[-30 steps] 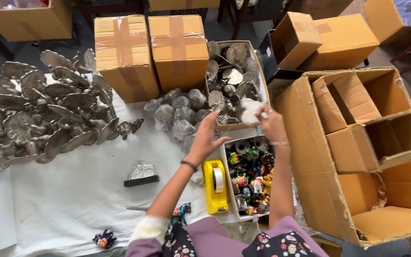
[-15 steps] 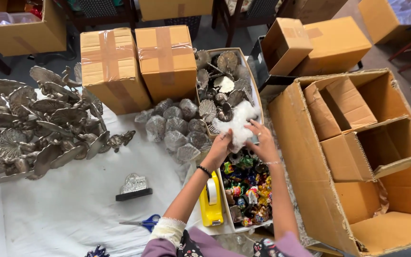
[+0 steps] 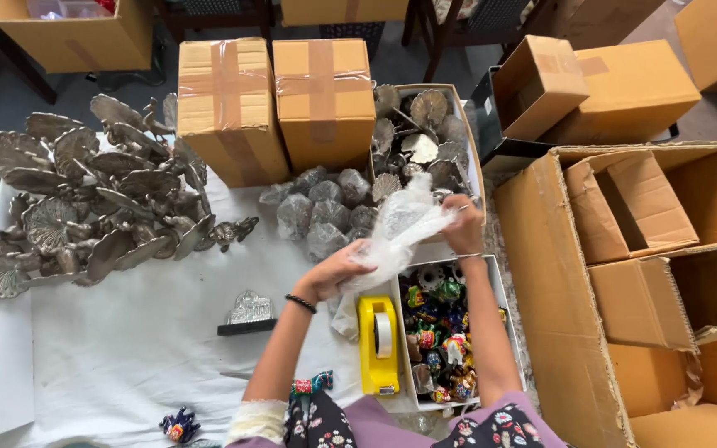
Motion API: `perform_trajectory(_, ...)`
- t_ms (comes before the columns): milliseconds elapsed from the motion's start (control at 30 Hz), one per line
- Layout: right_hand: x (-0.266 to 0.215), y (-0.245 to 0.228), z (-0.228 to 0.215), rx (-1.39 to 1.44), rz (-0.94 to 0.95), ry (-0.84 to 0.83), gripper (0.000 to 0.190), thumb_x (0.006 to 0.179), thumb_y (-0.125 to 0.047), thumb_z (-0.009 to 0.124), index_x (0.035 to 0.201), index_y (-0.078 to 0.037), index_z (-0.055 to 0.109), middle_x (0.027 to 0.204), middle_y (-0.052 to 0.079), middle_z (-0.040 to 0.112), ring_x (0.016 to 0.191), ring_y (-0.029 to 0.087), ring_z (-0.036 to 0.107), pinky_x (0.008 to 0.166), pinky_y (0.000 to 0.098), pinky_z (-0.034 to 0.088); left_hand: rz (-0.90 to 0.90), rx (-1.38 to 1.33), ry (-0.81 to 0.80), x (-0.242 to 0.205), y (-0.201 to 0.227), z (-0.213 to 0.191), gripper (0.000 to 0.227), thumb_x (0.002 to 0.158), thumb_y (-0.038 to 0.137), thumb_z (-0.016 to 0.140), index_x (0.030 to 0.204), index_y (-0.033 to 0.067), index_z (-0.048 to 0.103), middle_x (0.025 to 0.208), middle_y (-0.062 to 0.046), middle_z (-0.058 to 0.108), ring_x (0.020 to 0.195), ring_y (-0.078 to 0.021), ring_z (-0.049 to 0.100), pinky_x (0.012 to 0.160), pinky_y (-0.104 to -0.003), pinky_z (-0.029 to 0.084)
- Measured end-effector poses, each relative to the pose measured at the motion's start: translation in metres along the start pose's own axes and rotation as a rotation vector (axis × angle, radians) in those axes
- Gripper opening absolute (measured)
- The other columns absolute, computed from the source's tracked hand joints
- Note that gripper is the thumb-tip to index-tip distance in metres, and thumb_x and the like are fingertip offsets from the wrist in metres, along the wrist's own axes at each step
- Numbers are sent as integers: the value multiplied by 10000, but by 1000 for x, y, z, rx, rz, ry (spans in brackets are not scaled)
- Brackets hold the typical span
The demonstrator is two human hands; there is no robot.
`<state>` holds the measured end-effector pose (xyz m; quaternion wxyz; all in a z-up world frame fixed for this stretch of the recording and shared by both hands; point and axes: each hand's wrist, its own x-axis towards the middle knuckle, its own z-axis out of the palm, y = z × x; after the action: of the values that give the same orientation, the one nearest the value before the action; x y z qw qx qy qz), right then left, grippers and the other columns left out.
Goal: The person wraps a small decorative item in bubble wrap and secures it with tape. They then cut a piece of bubble wrap and place it into a box.
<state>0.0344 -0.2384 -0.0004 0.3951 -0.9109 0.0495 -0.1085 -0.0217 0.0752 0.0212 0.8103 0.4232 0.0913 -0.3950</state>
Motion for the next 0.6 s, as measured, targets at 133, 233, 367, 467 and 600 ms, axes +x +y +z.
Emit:
perform_trajectory(133,7,-13,-27,58,-281,126,197,747,-7,724,941,-36,733,1010,89,741,804,209,727,744,314,583,38,315,-119,-28,10,-40,661,805,158,815,1392,80,520,1245,-10,656,1100,-102,650,963,-273,542)
perform_trajectory(233,1,-29,-43,-29,-248,-43,171,752,-70,775,920,-43,756,999,105,728,859,219,679,796,340,554,-19,395,-31,-28,-5,-77,584,858,172,808,1383,-10,629,1240,-55,710,1017,-127,594,852,-283,477)
perform_trajectory(367,-22,-61,-59,248,-520,-104,149,684,-23,613,792,-71,704,1288,139,708,1359,348,482,1175,463,361,203,433,242,-45,-7,-77,437,929,234,760,1312,28,720,1217,5,776,1171,-86,689,1015,-203,497)
perform_trajectory(467,-49,-47,-38,420,-514,-264,161,674,-57,520,774,-122,629,1274,56,736,1259,282,618,1142,431,410,564,503,305,-61,-20,-72,491,832,166,806,1277,75,620,1140,-1,717,1048,-94,635,904,-254,532)
perform_trajectory(600,-98,-30,-9,324,-521,-248,260,736,-27,593,966,-17,715,1053,41,741,1124,287,626,1158,448,375,761,564,386,-88,-42,-96,371,869,165,766,1189,23,643,1101,-30,740,1035,-120,670,908,-263,535)
